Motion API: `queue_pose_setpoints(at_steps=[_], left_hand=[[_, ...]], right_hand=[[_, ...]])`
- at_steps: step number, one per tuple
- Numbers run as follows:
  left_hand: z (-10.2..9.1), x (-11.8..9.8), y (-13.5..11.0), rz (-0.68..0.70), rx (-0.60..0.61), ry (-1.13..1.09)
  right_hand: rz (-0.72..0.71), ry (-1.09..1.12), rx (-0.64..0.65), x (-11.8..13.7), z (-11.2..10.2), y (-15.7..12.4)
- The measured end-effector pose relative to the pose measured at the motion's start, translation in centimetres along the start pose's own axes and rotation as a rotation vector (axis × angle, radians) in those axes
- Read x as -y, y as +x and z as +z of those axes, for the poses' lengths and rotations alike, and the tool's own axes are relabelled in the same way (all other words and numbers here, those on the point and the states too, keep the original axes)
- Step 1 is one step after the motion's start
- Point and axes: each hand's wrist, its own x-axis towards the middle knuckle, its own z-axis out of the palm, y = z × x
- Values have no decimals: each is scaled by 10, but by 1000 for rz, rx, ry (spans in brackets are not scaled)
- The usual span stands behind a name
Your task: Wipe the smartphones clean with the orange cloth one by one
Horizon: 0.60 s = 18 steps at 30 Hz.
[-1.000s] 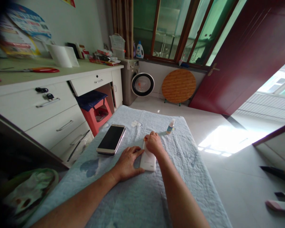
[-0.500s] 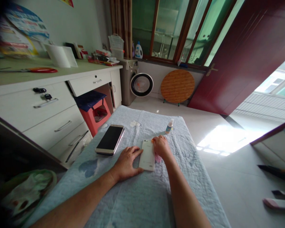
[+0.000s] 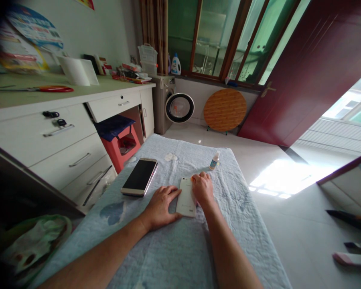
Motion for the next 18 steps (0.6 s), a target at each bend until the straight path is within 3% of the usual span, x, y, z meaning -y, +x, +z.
queue_pose_setpoints(at_steps=[3, 12, 18], left_hand=[[-1, -1, 0, -8, 12, 3], [-6, -3, 0, -5, 53, -16], [-5, -3, 0, 3, 18, -29]], right_hand=[[-110, 13, -24, 10, -2, -4], [-379, 192, 103, 22, -13, -14], [-314, 133, 63, 24, -6, -9]])
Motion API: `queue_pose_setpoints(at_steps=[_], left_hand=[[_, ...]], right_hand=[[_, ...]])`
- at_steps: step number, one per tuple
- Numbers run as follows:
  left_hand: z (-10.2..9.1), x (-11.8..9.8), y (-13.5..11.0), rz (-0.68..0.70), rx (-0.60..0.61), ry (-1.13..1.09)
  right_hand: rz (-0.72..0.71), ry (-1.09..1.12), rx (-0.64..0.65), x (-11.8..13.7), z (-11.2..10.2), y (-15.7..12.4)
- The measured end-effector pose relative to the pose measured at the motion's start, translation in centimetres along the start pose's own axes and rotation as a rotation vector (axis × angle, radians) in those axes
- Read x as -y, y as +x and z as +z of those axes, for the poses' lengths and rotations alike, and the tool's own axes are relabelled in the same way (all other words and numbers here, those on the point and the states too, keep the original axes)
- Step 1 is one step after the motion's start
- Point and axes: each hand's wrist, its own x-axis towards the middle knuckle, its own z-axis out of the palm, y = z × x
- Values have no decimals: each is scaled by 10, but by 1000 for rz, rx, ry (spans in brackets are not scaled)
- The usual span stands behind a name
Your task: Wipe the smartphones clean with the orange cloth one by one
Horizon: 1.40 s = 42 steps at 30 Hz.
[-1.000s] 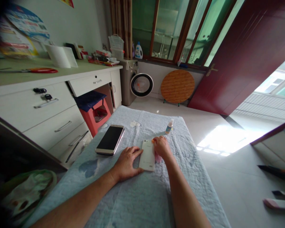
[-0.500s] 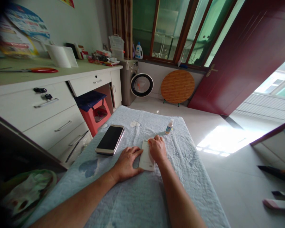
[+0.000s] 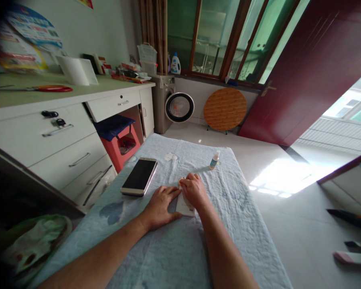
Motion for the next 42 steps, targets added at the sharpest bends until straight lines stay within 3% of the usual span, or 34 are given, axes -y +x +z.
queue_pose_setpoints(at_steps=[9, 21, 32, 42], left_hand=[[3, 2, 0, 0, -17, -12], [6, 4, -1, 21, -31, -7], [4, 2, 0, 15, -22, -2], [3, 2, 0, 2, 4, -10]], right_hand=[[184, -147, 23, -8, 2, 9], [341, -158, 10, -30, -1, 2], [393, -173, 47, -34, -6, -1], [384, -121, 178, -31, -22, -6]])
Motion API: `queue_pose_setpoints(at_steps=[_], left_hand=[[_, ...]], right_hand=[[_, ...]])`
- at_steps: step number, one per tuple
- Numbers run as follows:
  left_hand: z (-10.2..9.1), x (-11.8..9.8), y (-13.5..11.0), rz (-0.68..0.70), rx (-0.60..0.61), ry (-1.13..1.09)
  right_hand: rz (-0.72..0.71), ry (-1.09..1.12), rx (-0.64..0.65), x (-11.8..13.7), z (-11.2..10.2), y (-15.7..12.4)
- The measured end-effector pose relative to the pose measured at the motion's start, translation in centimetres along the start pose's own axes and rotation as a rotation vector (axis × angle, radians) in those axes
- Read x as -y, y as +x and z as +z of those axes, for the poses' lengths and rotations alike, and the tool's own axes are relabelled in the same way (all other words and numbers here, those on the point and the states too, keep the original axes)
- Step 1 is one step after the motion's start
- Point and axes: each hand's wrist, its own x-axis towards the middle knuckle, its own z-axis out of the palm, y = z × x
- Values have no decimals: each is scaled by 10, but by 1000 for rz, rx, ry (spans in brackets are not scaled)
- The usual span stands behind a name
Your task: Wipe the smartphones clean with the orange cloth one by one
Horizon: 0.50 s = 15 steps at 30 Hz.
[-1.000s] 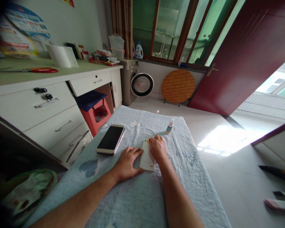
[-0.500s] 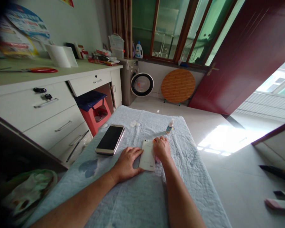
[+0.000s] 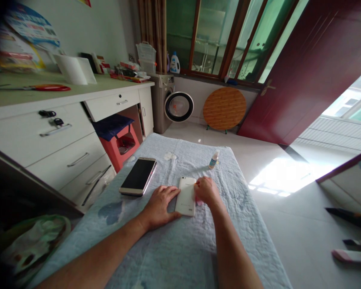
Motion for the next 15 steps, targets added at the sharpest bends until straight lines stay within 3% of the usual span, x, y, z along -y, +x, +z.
queue_pose_setpoints(at_steps=[7, 12, 15], left_hand=[[-1, -1, 0, 0, 2, 1], [-1, -2, 1, -12, 18, -2], [-1, -1, 1, -10, 7, 2]], right_hand=[[19, 144, 236, 0, -18, -8], [-108, 186, -147, -3, -3, -1], [-137, 172, -231, -2, 11, 4]])
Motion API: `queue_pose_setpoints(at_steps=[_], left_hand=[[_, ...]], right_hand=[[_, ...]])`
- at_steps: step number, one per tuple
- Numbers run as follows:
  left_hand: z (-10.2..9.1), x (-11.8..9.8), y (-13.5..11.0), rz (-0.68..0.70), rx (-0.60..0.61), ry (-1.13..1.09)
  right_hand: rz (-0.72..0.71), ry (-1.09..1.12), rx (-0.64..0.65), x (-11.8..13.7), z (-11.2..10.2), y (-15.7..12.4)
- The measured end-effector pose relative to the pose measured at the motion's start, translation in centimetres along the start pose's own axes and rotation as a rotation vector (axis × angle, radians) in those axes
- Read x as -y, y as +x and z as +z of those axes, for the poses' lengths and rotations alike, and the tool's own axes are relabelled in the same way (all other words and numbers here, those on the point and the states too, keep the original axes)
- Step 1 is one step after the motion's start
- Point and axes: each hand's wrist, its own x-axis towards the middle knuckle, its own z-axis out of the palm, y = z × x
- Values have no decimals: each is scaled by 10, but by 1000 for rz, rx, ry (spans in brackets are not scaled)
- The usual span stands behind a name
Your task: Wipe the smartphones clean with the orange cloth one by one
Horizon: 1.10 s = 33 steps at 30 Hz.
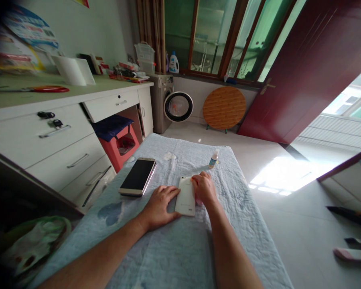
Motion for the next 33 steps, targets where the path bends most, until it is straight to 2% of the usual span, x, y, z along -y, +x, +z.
queue_pose_setpoints(at_steps=[3, 10, 12, 18, 21, 28, 33], left_hand=[[1, 1, 0, -1, -5, 2], [0, -1, 0, 16, -17, 7], [-1, -1, 0, 18, -20, 8], [-1, -1, 0, 14, -16, 2], [1, 0, 0, 10, -18, 3], [-1, -1, 0, 9, -16, 20], [-5, -3, 0, 18, 11, 8]], right_hand=[[-27, -4, -1, 2, 6, -1], [-201, 51, 121, 15, 2, -3], [-190, 21, 113, 17, 2, -3], [-40, -128, 50, 15, 2, -2], [-43, -157, 27, 16, 2, -2], [-182, -20, 82, 26, 3, -4], [-332, 127, 231, 26, -5, -5]])
